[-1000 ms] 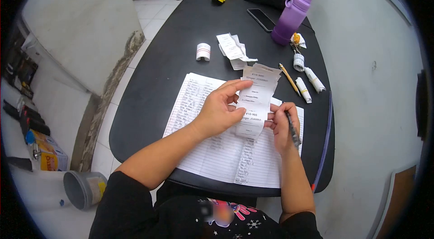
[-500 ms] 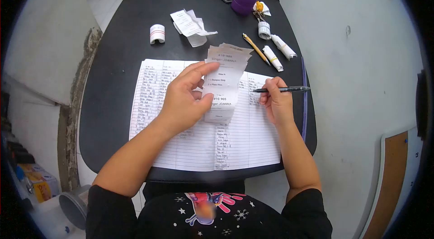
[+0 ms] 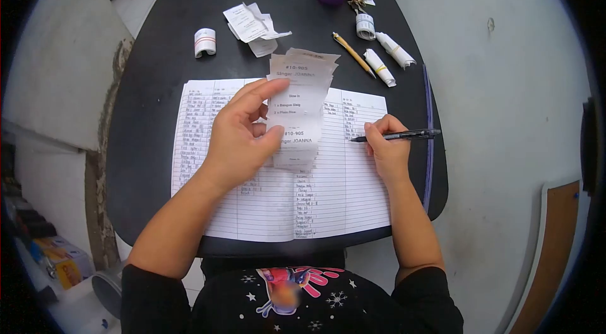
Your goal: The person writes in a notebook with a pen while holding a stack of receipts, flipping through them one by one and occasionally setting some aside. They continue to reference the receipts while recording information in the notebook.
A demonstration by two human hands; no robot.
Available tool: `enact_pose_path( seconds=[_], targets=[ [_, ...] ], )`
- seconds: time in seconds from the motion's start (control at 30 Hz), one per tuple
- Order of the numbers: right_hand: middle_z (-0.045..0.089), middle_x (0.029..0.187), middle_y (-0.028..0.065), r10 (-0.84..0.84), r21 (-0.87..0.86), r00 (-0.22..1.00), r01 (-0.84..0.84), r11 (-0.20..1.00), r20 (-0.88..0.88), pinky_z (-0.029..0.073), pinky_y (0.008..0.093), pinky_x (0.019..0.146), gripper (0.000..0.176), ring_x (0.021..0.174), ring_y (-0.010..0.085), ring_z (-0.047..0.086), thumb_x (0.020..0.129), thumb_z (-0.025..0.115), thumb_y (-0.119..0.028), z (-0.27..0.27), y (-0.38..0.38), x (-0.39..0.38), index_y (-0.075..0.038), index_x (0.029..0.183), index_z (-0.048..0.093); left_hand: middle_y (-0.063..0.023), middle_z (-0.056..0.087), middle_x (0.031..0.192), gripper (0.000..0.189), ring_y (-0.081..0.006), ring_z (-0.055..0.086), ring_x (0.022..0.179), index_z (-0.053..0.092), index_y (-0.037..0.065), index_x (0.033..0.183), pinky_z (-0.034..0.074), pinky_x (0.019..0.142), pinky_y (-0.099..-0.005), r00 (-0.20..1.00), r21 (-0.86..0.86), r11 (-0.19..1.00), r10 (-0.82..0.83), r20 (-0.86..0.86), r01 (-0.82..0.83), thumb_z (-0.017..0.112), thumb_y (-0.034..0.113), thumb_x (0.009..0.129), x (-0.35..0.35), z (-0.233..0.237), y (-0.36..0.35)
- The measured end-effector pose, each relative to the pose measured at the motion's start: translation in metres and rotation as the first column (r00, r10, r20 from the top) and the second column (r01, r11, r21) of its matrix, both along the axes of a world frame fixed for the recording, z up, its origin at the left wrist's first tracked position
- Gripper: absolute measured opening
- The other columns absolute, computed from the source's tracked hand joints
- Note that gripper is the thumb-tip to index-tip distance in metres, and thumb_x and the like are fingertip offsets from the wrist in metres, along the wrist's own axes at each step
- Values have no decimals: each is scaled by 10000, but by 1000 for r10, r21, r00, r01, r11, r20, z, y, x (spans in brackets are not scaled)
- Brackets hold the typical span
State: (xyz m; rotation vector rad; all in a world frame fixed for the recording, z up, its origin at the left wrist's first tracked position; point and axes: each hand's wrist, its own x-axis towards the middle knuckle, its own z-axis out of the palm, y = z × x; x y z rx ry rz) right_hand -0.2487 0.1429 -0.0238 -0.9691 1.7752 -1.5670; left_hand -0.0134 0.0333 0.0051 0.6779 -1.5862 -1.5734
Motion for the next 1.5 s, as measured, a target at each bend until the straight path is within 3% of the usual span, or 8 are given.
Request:
enact_pose_path(
  seconds=[0.23,0.33,0.47,0.53,0.63,1.07,1.17,1.5],
  targets=[
    [515,536,-11,-3,49,988,11,999,-155,344,216,452,268,483,42,452,809,673,-66,-2,-1,1,-53,611,494,-70,478,1267,575,-109,472,930,552,40,1270,513,776,-197,1000,0,1000,-11,-2,11,556,-102,714,0,-2,0],
    [514,543,-12,-4,64,983,17,998,-186,341,222,468,267,500,44,445,800,679,-74,-3,-1,0,-51,603,500,-119,449,1313,571,-187,548,1090,504,-9,1287,554,896,-284,996,-49,998,-38,76,41,563,-113,728,2,2,-2],
    [521,557,-7,-4,45,939,21,999,-343,342,235,484,260,522,54,443,787,683,-77,-3,-1,2,-46,603,502,-123,457,1302,571,-193,551,1089,504,-10,1287,554,902,-295,996,-47,998,-32,81,36,556,-115,728,1,2,-1],
    [519,559,-6,6,39,945,7,999,-328,341,242,488,254,529,58,439,782,683,-77,-3,0,1,-43,606,504,-123,460,1297,572,-192,551,1089,504,-12,1287,554,900,-293,997,-49,998,-29,68,32,556,-114,727,2,0,-2],
    [510,556,-7,1,56,950,18,998,-311,339,245,488,251,531,59,434,782,683,-77,-3,0,1,-39,609,505,-81,482,1267,563,-106,481,948,556,43,1269,523,772,-199,999,-25,1000,-9,30,10,561,-90,722,1,-2,0],
    [496,549,-13,11,42,941,3,999,-338,335,239,488,253,526,54,426,789,679,-76,-1,0,2,-47,608,504,-84,482,1290,566,-108,499,965,554,54,1275,533,798,-212,999,-18,1000,-8,52,9,570,-87,727,0,-1,1],
    [491,549,-16,-38,63,970,55,997,-242,335,240,492,258,527,53,423,790,675,-76,-3,1,0,-50,604,498,-83,484,1289,565,-107,499,961,556,58,1276,532,797,-210,999,-27,1000,-8,52,10,572,-83,728,0,-1,1],
    [478,544,-15,-8,47,943,25,999,-333,329,248,484,265,519,55,409,789,670,-76,-2,1,1,-51,599,486,-84,484,1298,563,-108,496,953,562,64,1272,525,790,-209,998,-36,999,-12,58,14,578,-79,728,1,-1,2]
  ],
)
